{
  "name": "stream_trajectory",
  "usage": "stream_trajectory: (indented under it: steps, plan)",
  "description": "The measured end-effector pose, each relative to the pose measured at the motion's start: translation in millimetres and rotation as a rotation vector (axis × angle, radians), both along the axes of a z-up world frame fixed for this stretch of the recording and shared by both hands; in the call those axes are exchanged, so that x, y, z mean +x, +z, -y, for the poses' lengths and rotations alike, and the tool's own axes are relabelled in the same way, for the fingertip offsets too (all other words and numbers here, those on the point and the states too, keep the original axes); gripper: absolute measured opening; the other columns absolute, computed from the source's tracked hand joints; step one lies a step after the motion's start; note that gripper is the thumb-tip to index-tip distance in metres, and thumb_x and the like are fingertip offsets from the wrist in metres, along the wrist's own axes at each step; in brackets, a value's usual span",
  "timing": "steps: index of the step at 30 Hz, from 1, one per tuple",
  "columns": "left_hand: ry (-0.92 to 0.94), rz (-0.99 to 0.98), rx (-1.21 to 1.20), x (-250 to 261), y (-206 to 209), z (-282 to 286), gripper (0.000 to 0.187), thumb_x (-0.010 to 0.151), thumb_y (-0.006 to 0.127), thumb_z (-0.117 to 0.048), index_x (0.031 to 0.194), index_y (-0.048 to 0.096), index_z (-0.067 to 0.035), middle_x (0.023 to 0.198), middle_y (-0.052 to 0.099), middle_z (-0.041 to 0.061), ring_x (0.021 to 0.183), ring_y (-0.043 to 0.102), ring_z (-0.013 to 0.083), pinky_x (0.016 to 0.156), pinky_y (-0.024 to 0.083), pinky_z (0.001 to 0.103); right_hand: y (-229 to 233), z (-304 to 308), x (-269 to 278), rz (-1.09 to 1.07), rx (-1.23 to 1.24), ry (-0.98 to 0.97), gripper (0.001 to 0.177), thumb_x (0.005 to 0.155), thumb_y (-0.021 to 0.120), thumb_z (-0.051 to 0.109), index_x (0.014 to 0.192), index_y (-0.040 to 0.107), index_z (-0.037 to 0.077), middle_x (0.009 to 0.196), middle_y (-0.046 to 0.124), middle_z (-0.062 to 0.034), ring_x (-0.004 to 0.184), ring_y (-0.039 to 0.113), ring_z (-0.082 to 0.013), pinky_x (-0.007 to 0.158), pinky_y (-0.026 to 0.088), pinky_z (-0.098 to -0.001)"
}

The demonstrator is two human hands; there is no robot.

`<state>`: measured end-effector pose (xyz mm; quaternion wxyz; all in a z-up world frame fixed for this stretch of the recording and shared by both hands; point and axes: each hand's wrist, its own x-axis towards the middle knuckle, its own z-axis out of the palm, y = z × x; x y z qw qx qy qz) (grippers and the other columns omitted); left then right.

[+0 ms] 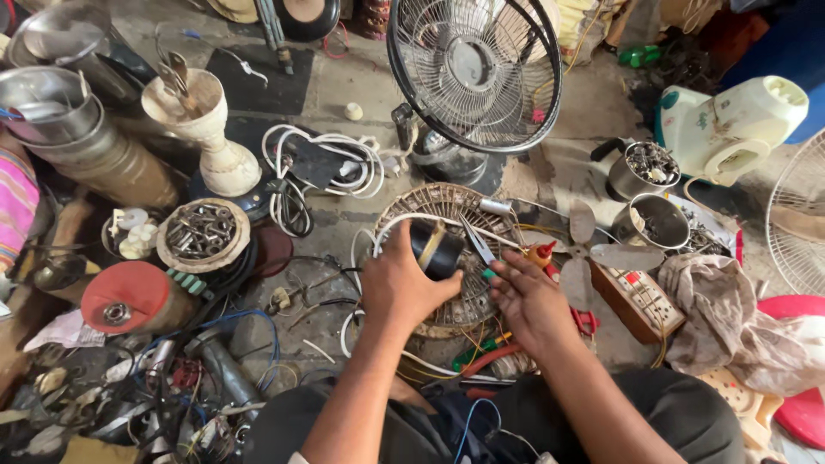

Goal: The person repairs a fan motor by using pliers to strip wires, connecting them to a capacitor and power lines, and securing components with a screwdriver.

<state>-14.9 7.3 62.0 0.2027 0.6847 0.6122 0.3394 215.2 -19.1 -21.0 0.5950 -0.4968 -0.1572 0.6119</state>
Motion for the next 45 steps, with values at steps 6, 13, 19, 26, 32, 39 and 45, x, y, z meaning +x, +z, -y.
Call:
stream_trajectory:
  steps: [6,13,19,26,32,39,45]
  plan:
    - [-0.012,-0.035,0.082,15,-8,5,0.096,0.054,0.092,-0.042,0.132,0.049,-0.005,0.115,0.070,0.014,0.101,0.071,0.0323,0.087,0.051,0.049,34,-12,-35,0.196,0.211,-0.027,0.018,0.099,0.064,0.007,0.114,0.060,-0.001,0.100,0.074,-0.0150,0.083,0.072,-0.0191,0.071,0.059,-0.0290]
    - [-0.027,-0.107,0.164,21,-21,5,0.106,0.053,0.094,-0.043,0.138,0.046,-0.002,0.127,0.065,0.018,0.108,0.068,0.0304,0.087,0.048,0.050,8,-11,-18,0.339,0.220,-0.113,0.013,0.091,0.074,0.002,0.102,0.068,-0.002,0.090,0.073,-0.0088,0.076,0.069,-0.0133,0.069,0.058,-0.0250]
    - [-0.015,-0.063,0.171,19,-20,2,0.102,0.055,0.092,-0.044,0.138,0.048,-0.003,0.123,0.068,0.016,0.107,0.070,0.0306,0.088,0.050,0.050,2,-16,-19,0.418,0.167,-0.020,0.015,0.086,0.076,-0.003,0.100,0.071,-0.004,0.087,0.074,-0.0086,0.072,0.068,-0.0132,0.068,0.058,-0.0265]
    - [0.022,-0.061,0.109,17,-19,-2,0.104,0.055,0.090,-0.048,0.139,0.048,-0.002,0.121,0.069,0.017,0.104,0.070,0.0318,0.087,0.050,0.051,10,-17,-30,0.433,0.187,0.027,0.016,0.085,0.076,-0.005,0.101,0.072,-0.006,0.089,0.076,-0.0100,0.075,0.071,-0.0127,0.072,0.059,-0.0261]
    - [0.019,-0.008,0.078,14,-15,-1,0.100,0.059,0.089,-0.047,0.139,0.048,-0.004,0.121,0.070,0.016,0.104,0.070,0.0322,0.088,0.050,0.051,12,-15,-40,0.533,0.245,-0.009,0.017,0.087,0.076,-0.002,0.103,0.073,-0.006,0.089,0.076,-0.0078,0.076,0.069,-0.0094,0.071,0.058,-0.0238]
    - [0.007,-0.035,0.089,15,-17,-3,0.103,0.057,0.090,-0.046,0.140,0.046,-0.003,0.122,0.068,0.018,0.106,0.069,0.0331,0.090,0.048,0.053,6,-16,-44,0.645,0.202,0.032,0.027,0.102,0.066,0.020,0.098,0.071,-0.006,0.078,0.072,-0.0057,0.065,0.065,-0.0099,0.060,0.054,-0.0241]
    - [0.001,-0.039,0.030,12,-15,-4,0.105,0.058,0.090,-0.047,0.143,0.044,-0.004,0.124,0.067,0.017,0.106,0.069,0.0317,0.092,0.047,0.053,19,-10,-52,1.275,0.704,-0.138,0.048,0.095,0.048,-0.007,0.143,0.050,-0.004,0.108,0.063,-0.0153,0.098,0.062,-0.0237,0.081,0.052,-0.0312]
